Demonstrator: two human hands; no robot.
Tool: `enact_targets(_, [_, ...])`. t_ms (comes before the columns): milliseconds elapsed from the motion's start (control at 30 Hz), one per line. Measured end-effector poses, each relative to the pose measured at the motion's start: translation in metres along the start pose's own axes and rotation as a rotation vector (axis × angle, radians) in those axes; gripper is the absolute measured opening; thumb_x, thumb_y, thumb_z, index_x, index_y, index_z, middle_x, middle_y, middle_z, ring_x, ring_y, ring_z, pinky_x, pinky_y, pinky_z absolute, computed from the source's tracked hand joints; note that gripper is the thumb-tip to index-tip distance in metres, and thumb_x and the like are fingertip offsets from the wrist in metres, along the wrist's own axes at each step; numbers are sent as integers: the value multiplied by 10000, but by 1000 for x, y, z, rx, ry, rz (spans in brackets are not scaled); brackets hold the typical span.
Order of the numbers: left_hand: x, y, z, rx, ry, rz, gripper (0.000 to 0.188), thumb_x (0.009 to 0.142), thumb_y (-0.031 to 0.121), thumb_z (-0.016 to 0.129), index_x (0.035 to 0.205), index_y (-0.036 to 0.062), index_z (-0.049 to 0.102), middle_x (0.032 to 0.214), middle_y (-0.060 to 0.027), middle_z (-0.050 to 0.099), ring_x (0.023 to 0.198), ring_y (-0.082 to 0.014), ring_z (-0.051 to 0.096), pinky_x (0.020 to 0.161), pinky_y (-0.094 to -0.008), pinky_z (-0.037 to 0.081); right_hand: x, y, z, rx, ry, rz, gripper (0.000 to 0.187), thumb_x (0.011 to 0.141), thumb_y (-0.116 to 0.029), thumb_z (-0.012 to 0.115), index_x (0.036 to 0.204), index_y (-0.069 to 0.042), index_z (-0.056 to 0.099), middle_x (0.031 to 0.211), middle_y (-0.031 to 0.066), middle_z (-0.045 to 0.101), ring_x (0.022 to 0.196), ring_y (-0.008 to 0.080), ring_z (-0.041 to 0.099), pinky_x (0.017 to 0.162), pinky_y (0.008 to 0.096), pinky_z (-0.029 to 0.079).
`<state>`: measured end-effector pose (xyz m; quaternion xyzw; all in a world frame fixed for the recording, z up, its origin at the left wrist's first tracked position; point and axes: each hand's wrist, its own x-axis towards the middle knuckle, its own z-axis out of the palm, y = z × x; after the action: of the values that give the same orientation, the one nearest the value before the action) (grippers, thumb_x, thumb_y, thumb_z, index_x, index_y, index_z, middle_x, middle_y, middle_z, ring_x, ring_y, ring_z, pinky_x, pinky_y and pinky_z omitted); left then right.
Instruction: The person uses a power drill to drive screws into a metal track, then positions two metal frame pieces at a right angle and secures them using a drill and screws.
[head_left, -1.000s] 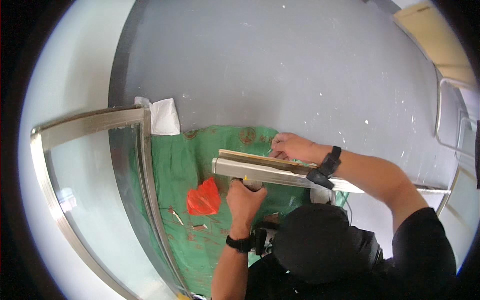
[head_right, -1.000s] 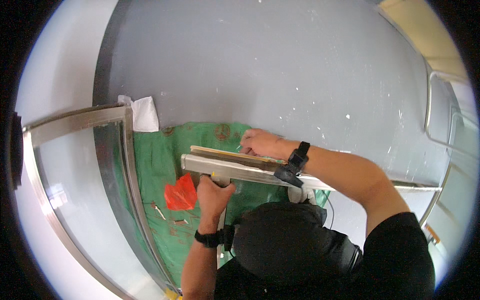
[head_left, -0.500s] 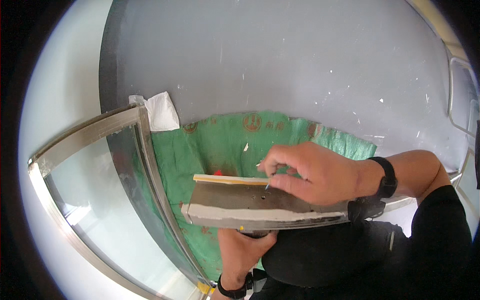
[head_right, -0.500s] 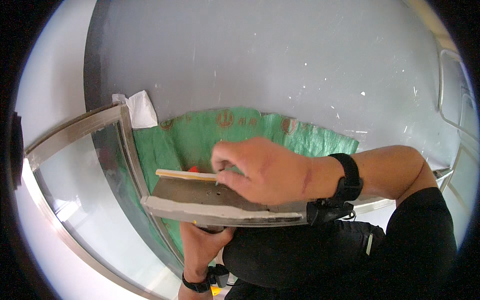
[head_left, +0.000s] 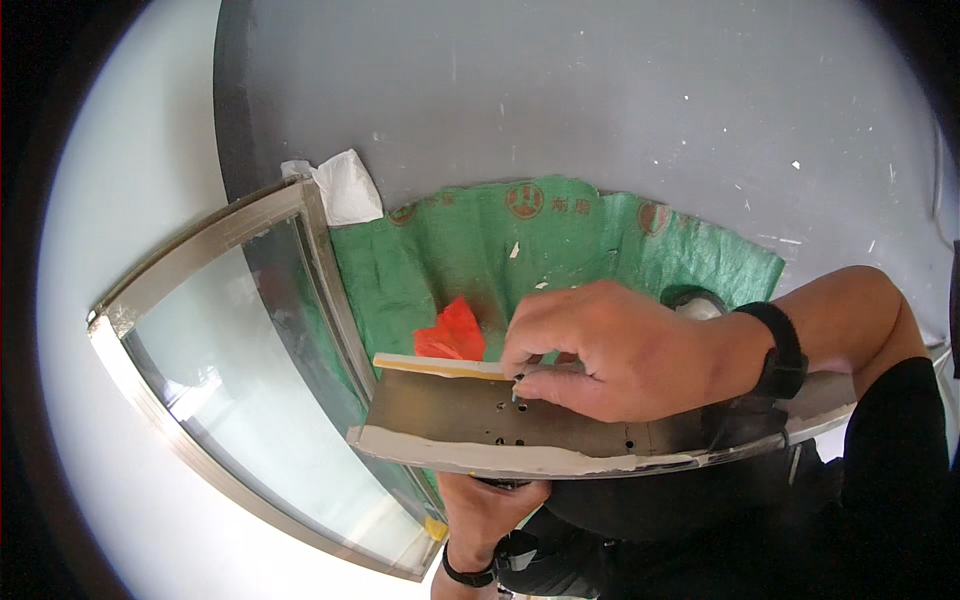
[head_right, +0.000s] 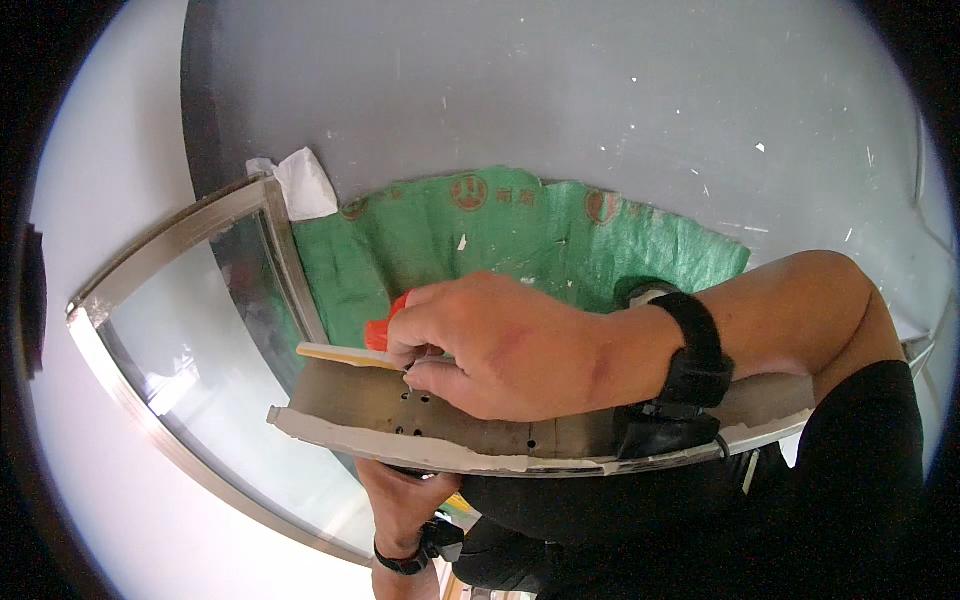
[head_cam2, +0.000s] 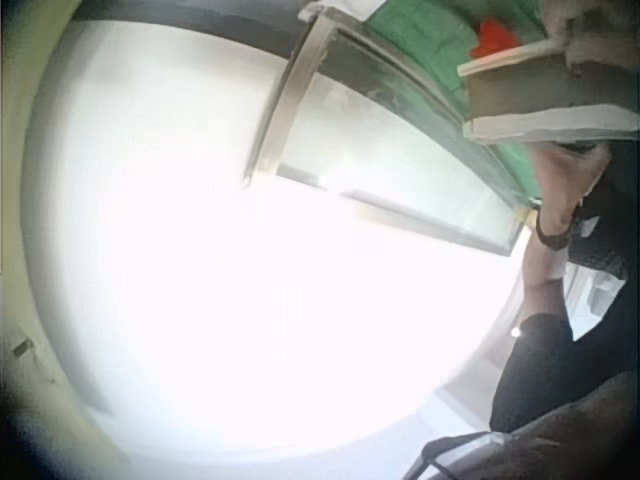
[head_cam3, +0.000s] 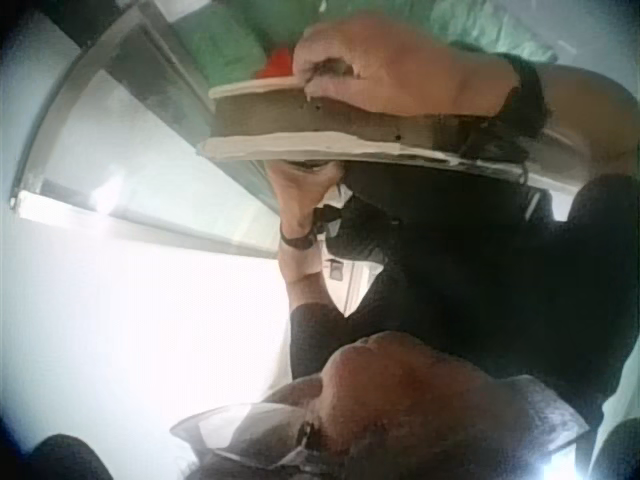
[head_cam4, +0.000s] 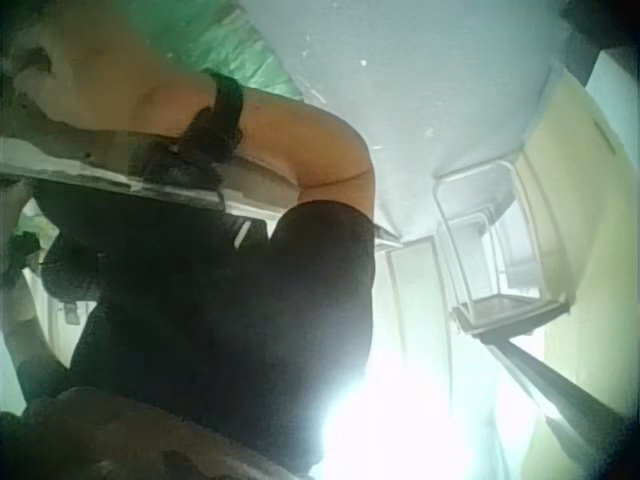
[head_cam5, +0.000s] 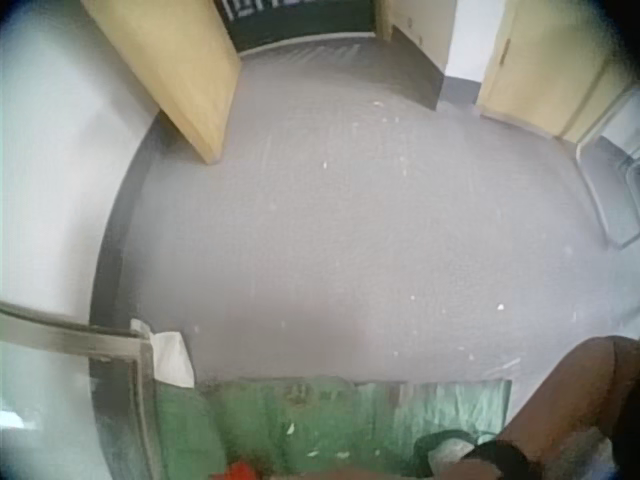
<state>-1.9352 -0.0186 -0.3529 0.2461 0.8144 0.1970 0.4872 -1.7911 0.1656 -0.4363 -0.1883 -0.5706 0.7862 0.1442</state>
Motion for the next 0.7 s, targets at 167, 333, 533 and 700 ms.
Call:
enact_targets(167, [-1,17,6,-74,60,-18,478,600,114,828,1015,-16,630,895,-93,673,812,-170,637,748,-307,516,1,4,9,-26,25,-66,102,817,-87,658,859,-17,596,858,143,591,781,359,601,643,430,467])
enact_targets(333, [-3,14,6,-38,75,34,461,606,102,817,1010,-16,631,912,-89,670,818,-160,636,742,-299,515,1,1,11,-122,36,-124,99,807,-115,664,851,-47,609,852,116,588,803,334,612,663,423,499])
enact_targets(533, [-5,12,4,-22,70,64,481,593,112,821,1017,-10,628,920,-94,664,816,-172,634,745,-312,518,0,1,12,-170,20,-168,93,793,-101,672,850,-51,617,872,98,592,802,318,615,660,415,509])
enact_targets(700, [-7,7,1,-14,54,51,533,590,139,845,1047,-11,614,950,-99,655,839,-179,630,755,-319,516,2,6,14,-146,51,-199,104,786,-91,683,863,-46,631,873,95,591,819,301,613,674,396,511])
